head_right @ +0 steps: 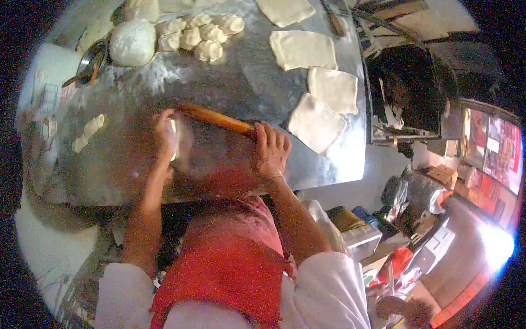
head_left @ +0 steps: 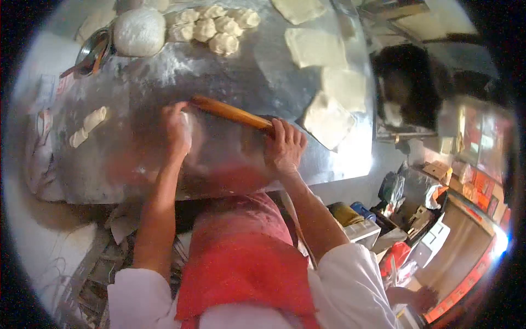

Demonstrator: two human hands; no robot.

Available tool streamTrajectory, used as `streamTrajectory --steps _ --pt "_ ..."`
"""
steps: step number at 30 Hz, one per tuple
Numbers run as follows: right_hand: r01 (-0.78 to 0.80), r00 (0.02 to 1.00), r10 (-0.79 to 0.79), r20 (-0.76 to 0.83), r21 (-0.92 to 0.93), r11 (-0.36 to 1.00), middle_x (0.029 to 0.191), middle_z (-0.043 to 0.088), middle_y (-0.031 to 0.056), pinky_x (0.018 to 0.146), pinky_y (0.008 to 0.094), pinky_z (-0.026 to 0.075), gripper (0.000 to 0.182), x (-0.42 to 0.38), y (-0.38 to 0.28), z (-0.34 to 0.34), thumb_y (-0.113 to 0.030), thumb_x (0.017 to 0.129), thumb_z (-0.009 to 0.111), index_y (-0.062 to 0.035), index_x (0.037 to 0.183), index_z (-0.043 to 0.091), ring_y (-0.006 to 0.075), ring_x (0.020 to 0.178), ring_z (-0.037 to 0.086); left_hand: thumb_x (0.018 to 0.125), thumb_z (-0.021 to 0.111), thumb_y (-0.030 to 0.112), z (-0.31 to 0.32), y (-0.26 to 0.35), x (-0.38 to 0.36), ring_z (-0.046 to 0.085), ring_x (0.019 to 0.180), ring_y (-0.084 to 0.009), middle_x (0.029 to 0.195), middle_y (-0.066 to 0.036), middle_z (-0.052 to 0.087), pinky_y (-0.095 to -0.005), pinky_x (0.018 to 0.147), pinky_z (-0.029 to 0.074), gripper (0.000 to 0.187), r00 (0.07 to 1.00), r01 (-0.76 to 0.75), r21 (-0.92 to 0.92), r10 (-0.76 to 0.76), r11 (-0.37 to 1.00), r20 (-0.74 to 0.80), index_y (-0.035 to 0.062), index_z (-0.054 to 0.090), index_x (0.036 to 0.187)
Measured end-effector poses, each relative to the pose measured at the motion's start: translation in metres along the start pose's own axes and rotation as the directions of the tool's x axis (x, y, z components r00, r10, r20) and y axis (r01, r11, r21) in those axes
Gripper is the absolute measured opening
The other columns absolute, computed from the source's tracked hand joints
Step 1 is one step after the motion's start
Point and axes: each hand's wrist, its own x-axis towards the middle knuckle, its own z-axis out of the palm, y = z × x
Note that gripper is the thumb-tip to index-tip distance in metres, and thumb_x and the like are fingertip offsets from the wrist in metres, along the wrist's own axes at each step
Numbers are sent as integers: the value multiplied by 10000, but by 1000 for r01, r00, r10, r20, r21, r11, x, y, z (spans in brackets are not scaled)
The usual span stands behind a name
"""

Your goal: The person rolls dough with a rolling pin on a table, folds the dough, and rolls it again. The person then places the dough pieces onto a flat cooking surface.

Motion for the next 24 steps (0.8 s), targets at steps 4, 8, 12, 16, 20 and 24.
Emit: streamTrajectory --steps 4,8,12,16,20,24 --pt "-11 999 10 33 54 998 1350 598 53 1074 499 340 518 3 -5 -8 -250 861 698 -166 1358 576 290 1260 528 974 620 254 -4 11 -16 522 1268 -378 1346 -212 548 -468 1098 403 523 935 17 197 54 980 -351 37 514 1438" --pt "38 998 -41 37 79 996 1351 592 70 1061 512 349 524 -1 4 -13 -244 879 692 -152 1379 566 309 1244 532 977 562 575 -32 55 -27 338 1481 -386 1581 -214 386 -573 1177 296 842 989 22 622 74 783 -128 3 331 1550" --pt "11 1000 -11 14 16 1000 1357 581 107 1033 527 373 526 -9 4 -18 -221 885 691 -139 1388 560 350 1233 536 922 550 704 -28 79 -27 211 1543 -395 1657 -218 261 -626 1215 151 1009 989 76 646 23 759 -143 20 249 1600" --pt "-29 999 29 13 28 999 1363 575 58 1000 507 404 495 -2 1 -26 -292 898 695 -177 1366 581 299 1232 538 960 508 674 -28 68 -15 240 1528 -409 1654 -198 269 -643 1197 204 922 993 59 691 31 721 -118 35 282 1585" --pt "20 1000 -20 5 -29 999 1335 585 71 986 503 417 464 7 -2 -31 -287 899 694 -162 1335 591 312 1212 552 972 502 662 -29 74 -15 250 1525 -411 1646 -219 280 -624 1193 224 904 987 53 584 47 810 -155 22 297 1576" --pt "135 986 -139 94 54 989 1282 597 112 1010 497 420 438 35 -37 -56 -207 868 732 -117 1280 615 340 1190 563 1055 493 511 -30 10 11 321 1497 -259 1592 -130 400 -407 1233 242 730 972 221 -74 -225 973 -62 18 329 1568"
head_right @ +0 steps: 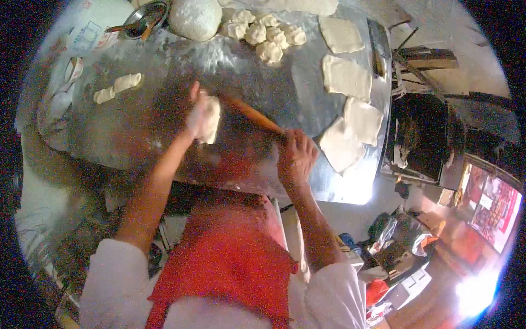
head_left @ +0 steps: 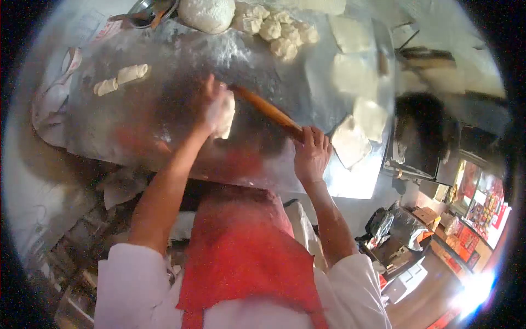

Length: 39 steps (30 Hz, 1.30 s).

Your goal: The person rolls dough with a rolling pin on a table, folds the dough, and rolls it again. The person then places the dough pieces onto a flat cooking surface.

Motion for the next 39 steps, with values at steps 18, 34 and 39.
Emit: streamTrajectory --steps 18,34,39 --pt "413 906 -417 71 59 909 1462 539 136 1110 559 377 793 134 -55 85 -710 916 510 -143 1470 511 363 1356 495 1019 465 592 -77 24 36 283 1525 -386 1651 -116 332 -671 1200 175 723 777 -477 695 628 538 47 191 318 1601" --pt "457 888 -457 42 27 889 1316 618 105 929 486 473 437 -15 -64 68 -235 912 597 -99 1327 569 316 1183 597 893 693 506 -66 3 -81 293 1526 -351 1659 -96 330 -606 1217 176 908 837 -491 630 527 602 149 116 297 1610" --pt "416 898 -418 136 44 908 1241 642 97 929 488 458 424 -13 -72 50 -214 902 592 -102 1310 569 315 1126 611 900 692 485 -78 2 -113 298 1512 -383 1653 -122 319 -631 1196 208 847 836 -511 549 530 662 140 104 357 1578"
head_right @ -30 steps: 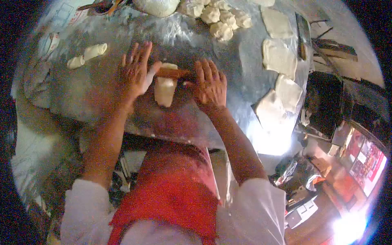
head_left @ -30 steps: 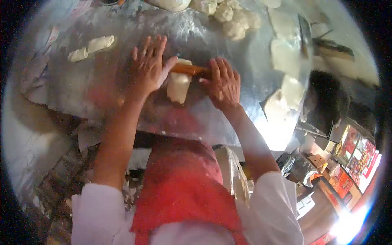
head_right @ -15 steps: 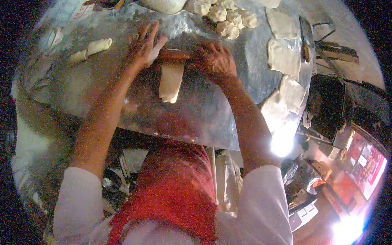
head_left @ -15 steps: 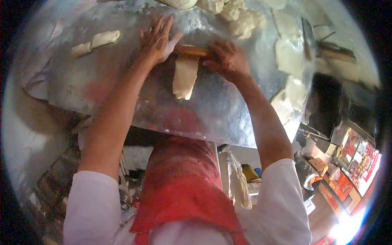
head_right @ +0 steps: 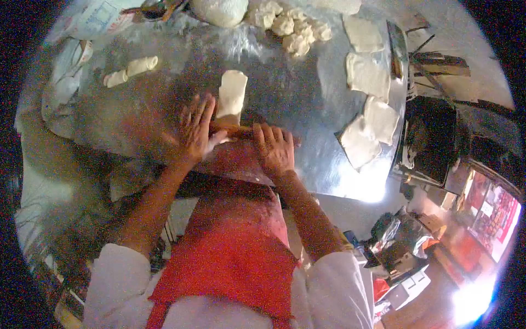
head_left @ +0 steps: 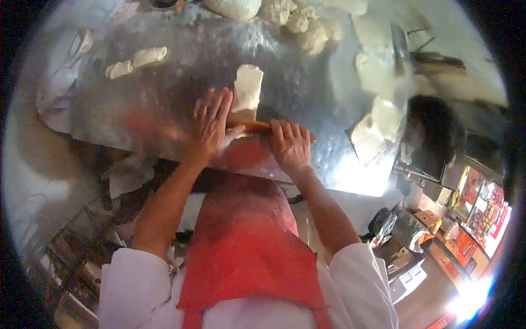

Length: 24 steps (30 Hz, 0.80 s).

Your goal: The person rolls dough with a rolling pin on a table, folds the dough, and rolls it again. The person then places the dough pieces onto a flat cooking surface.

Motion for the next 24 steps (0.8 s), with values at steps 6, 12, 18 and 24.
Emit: streamTrajectory --steps 6,12,18,24 --pt "-150 989 150 18 43 988 1089 686 78 832 453 473 385 46 17 -22 -208 860 737 -136 1226 641 304 1013 644 820 813 306 5 6 -46 416 1402 -326 1425 -93 501 -603 1170 267 488 992 -105 60 108 993 -61 148 614 1237" --pt "-12 955 60 -292 162 987 1170 659 154 909 478 496 555 87 9 -31 -270 842 791 -104 1332 591 354 1094 639 905 716 166 -1 0 10 504 1298 -317 1253 -96 581 -538 1096 354 222 979 -141 -224 102 964 -175 102 608 1087" --pt "-403 903 425 56 451 796 1180 654 162 925 470 521 793 75 -15 17 -399 765 860 -91 1415 525 346 1100 645 919 698 137 20 1 54 572 1124 -361 1147 -129 600 -502 964 435 154 983 -71 -226 29 971 -182 81 577 995" --pt "-586 805 562 193 411 698 1279 632 171 974 515 495 884 97 -11 15 -532 741 844 -80 1408 478 379 1208 614 914 694 109 40 -29 75 606 1070 -383 1132 -172 630 -462 939 483 174 984 28 -533 -116 846 -133 33 621 1052"
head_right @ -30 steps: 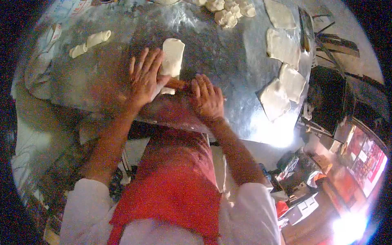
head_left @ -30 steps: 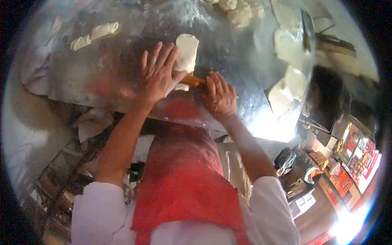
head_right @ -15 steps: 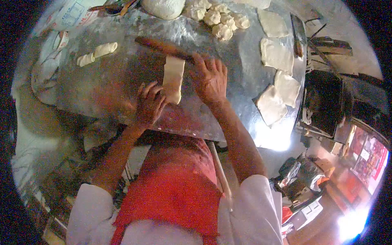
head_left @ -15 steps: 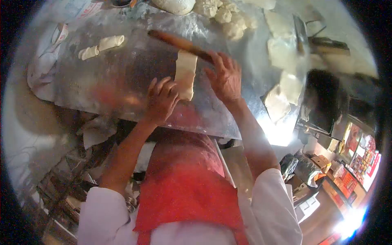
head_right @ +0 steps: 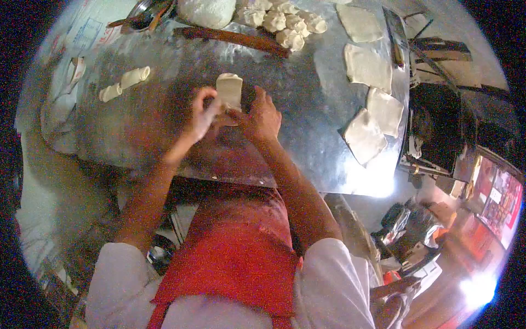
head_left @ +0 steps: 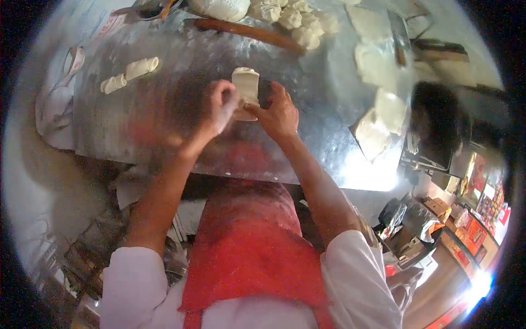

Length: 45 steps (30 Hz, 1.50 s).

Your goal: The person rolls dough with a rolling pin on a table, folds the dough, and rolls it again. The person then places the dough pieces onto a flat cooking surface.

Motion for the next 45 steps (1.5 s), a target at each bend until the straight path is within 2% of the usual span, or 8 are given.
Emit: streamTrajectory --steps 7,10,12,21,27,30,36,45 --pt "-161 973 184 143 -157 974 1333 628 172 959 481 515 1002 10 -26 -16 -518 680 882 -123 1478 422 373 1189 645 892 665 45 12 1 74 618 1114 -424 1169 -195 652 -470 910 507 236 983 -168 168 153 971 100 13 653 1125" --pt "-156 979 174 110 -159 975 1329 628 179 960 488 511 1008 6 -25 -12 -517 687 874 -133 1491 403 380 1187 646 846 684 33 -4 22 92 623 1098 -409 1161 -177 643 -484 885 506 284 817 59 343 -243 937 523 33 670 1130" --pt "-140 985 152 79 -140 980 1320 632 180 959 490 510 1005 7 -24 -11 -514 694 868 -140 1497 395 382 1187 646 832 656 13 -26 42 70 630 1095 -394 1165 -171 649 -481 879 504 307 847 -345 264 177 901 502 54 686 1134" --pt "44 978 -41 202 -9 999 1121 677 182 882 449 538 752 -12 31 -27 -411 796 813 -89 1417 535 368 1055 671 874 576 7 -37 41 -19 628 1134 -351 1224 -140 674 -440 924 518 314 843 -527 235 469 816 263 34 682 1168" --pt "297 943 -271 194 -120 947 1111 660 191 888 480 535 540 24 21 -70 -290 858 749 -85 1332 591 389 1050 647 942 612 161 -7 62 32 540 1312 -368 1405 -201 564 -516 1118 386 411 949 56 87 -80 995 306 -3 610 1319" --pt "348 937 -338 81 -195 917 1173 640 189 908 490 525 462 76 -5 -79 -220 883 698 -82 1309 583 414 1074 624 944 621 538 27 62 28 305 1512 -323 1624 -150 353 -577 1215 224 779 898 -332 480 117 812 423 30 434 1503" --pt "482 859 -499 118 -516 708 1223 589 160 967 462 473 537 149 -14 -51 -212 820 730 -59 1302 548 347 1169 582 967 600 455 13 64 54 282 1520 -303 1620 -71 379 -568 1234 203 680 708 -568 345 230 747 668 123 439 1538" --pt "494 866 -499 -3 -140 858 1136 578 175 904 482 507 458 64 36 -66 -147 879 681 -59 1310 557 398 1087 573 957 569 241 33 46 38 212 1558 -304 1644 -73 348 -673 1210 141 641 726 -499 398 120 769 677 206 391 1572"
